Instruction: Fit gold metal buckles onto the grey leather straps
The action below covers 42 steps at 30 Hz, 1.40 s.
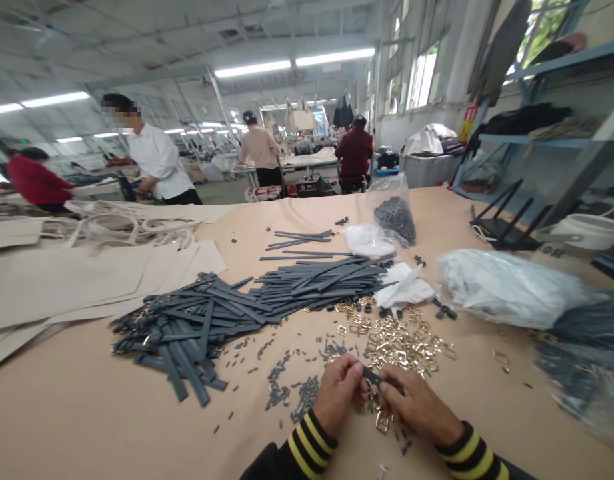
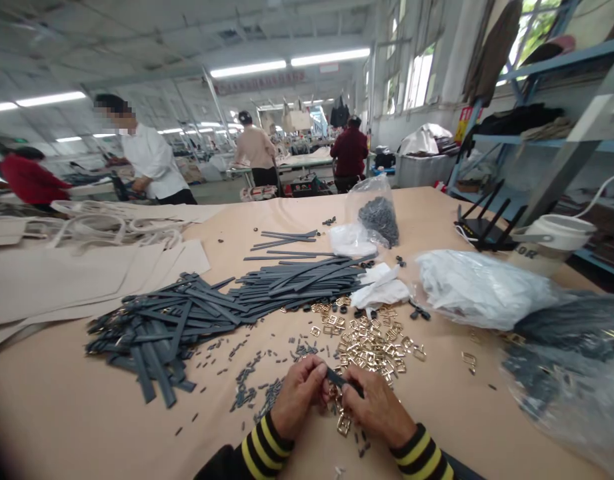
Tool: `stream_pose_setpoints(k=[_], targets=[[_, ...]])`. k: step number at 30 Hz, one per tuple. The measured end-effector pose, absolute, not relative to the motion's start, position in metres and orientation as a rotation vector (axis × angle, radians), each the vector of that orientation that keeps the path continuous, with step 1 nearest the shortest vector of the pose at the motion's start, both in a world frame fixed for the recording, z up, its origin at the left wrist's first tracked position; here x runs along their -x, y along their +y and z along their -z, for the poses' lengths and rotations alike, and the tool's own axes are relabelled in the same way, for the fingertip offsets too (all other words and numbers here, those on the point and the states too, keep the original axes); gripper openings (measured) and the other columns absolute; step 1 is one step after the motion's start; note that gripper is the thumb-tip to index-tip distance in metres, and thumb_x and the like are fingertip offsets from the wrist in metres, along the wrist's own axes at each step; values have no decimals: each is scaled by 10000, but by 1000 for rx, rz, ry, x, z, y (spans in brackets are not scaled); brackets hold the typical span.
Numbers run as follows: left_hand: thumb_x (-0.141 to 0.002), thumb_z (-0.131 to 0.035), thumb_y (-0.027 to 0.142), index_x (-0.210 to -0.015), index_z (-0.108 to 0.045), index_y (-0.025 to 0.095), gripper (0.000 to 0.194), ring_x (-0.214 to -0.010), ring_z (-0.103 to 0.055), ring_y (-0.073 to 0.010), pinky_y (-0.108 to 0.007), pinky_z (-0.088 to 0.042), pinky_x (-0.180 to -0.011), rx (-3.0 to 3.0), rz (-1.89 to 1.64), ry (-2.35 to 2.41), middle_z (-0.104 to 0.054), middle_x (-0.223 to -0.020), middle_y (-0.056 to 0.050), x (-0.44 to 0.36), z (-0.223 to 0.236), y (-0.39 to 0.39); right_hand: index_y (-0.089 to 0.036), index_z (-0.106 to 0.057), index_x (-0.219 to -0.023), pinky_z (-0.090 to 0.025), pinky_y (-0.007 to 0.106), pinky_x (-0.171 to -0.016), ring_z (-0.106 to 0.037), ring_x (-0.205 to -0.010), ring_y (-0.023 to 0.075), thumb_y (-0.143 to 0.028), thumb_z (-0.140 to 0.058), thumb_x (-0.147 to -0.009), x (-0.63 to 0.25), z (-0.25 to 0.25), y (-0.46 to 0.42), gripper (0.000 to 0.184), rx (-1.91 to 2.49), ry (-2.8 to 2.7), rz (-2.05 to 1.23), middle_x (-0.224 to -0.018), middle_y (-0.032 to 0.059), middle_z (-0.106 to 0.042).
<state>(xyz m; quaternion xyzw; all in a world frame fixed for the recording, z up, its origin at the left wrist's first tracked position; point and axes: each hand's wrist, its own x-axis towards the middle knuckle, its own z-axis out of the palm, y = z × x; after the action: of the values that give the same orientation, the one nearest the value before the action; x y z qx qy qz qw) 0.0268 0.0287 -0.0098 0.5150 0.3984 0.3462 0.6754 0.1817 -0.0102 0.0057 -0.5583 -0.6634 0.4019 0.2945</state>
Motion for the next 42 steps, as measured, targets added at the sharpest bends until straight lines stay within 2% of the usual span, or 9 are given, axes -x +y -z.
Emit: stream_pose_setpoints(k=[4,10,13,20,28,32,36,39,42], targets=[[-794,-427,425,-700,-472,149,295,-411,-470,-83,-203,-389,-414,-1319,-600,941,-540,-545,15,-21,1,35,-185,-524,-694,-382,228,-565,-518,-587,125,-202,-395,-814,-184,-8,-9,177,1441,-1734,-1076,-626,-25,-554],[-814,-381,223,-849,-582,169,211,-807,-536,-168,-278,-413,-740,-2245,-687,1213,-581,-840,-61,-6,-17,85,-190,-466,-674,-395,241,-548,-531,-558,135,-312,-383,-840,-190,-3,-5,223,1524,-1574,-1039,-579,-29,-540],[-771,-415,150,-803,-590,172,179,-817,-514,-168,-273,-401,-748,-2421,-495,1200,-559,-837,-58,-5,-16,111,-192,-461,-663,-397,237,-534,-529,-553,134,-320,-392,-836,-189,-2,-5,226,1507,-1554,-1042,-578,-27,-544],[-666,-509,98,-676,-514,174,77,-661,-479,-134,-229,-388,-621,-2443,-348,1149,-505,-700,0,-7,-8,132,-186,-470,-679,-390,239,-545,-522,-557,130,-302,-392,-841,-188,0,-5,213,1505,-1550,-1042,-587,-26,-546],[-772,-397,111,-735,-509,170,132,-736,-505,-141,-240,-409,-678,-2416,-448,1029,-530,-784,-32,-11,-18,85,-164,-501,-730,-379,246,-569,-473,-615,138,-322,-504,-771,-191,-9,-3,163,1524,-1479,-1010,-645,-22,-490],[-803,-388,104,-809,-534,161,157,-794,-512,-149,-266,-427,-727,-2315,-623,885,-547,-843,-58,-20,-25,56,-158,-542,-701,-361,247,-569,-462,-609,136,-317,-475,-787,-191,-11,-2,193,1486,-1469,-971,-621,-22,-492],[-843,-376,133,-870,-559,170,189,-846,-513,-143,-270,-428,-763,-2235,-712,760,-540,-910,-66,-28,-34,39,-148,-604,-816,-362,234,-521,-463,-544,118,-355,-462,-801,-191,-5,-1,252,1393,-1336,-1073,-578,-25,-506],[-842,-388,125,-916,-577,188,212,-839,-505,-135,-255,-425,-746,-2205,-724,731,-516,-906,-56,-29,-38,34,-136,-591,-884,-286,192,-395,-370,-394,67,-409,-473,-797,-189,-2,-2,310,1285,-1202,-1280,-482,-62,-439],[-817,-428,102,-959,-585,211,238,-806,-491,-137,-248,-419,-703,-2187,-710,761,-488,-858,-42,-29,-38,33,-127,-576,-763,-186,168,-335,-280,-320,30,-457,-484,-790,-186,-4,-4,343,1154,-1130,-1458,-417,-85,-386]])
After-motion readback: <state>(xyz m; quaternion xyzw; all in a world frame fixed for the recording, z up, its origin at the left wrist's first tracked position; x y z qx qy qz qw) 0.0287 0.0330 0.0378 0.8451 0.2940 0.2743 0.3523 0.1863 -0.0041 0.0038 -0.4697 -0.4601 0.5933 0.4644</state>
